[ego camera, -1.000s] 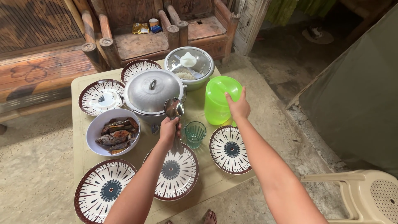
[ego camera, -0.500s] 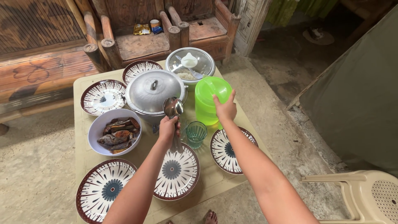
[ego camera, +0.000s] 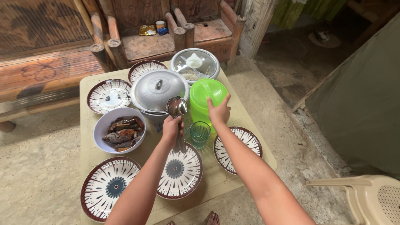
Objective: Setting a table with plates and bowls and serving rice from a rice cooker
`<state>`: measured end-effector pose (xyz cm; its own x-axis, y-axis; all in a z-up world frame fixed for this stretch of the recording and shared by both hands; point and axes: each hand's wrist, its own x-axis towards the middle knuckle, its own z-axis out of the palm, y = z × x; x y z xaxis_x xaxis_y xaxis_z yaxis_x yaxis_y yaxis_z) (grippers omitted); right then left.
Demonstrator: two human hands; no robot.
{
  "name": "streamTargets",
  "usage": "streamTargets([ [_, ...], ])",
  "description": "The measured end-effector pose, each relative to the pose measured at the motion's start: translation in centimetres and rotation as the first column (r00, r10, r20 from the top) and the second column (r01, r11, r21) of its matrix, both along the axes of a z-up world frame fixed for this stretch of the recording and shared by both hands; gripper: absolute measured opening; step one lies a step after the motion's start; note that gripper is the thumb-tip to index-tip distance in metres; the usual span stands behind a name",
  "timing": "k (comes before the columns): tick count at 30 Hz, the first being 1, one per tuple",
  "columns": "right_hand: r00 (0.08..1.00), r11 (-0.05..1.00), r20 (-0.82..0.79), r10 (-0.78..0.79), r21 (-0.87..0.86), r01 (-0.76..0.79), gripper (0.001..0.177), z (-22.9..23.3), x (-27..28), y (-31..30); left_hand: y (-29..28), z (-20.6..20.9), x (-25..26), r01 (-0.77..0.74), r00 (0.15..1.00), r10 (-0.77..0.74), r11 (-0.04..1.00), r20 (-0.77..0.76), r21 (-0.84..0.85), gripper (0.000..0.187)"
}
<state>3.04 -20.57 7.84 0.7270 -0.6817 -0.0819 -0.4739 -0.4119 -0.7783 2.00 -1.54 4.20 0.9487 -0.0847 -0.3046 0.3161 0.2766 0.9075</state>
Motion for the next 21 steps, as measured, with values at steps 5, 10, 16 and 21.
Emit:
streamTargets([
  [5,1.000,1.000,-0.031,-0.001,-0.026,0.000,0.096,0.9,-0.5,0.8,1.3,-0.1,0.1,-0.014,1.000,0.014,1.000,-0.005,0.011,0.012],
  [10,0.999,0.999,-0.029,0.022,-0.024,-0.022,0.094,2.1,-1.9,1.1,1.9,-0.7,-0.4,-0.021,1.000,0.021,0.999,-0.009,0.030,0.013],
  [16,0.990,0.960,0.125,0.065,-0.278,-0.028,0.072,3.7,-5.3,2.3,2.9,0.0,-0.9,-0.037,0.999,0.037,0.998,0.007,0.046,0.013],
  [21,0.732,0.723,0.337,0.592,-0.623,-0.298,0.018,-4.3,-5.6,3.0,3.9,-0.5,-1.7,-0.041,0.999,0.041,0.999,0.023,0.017,0.013],
])
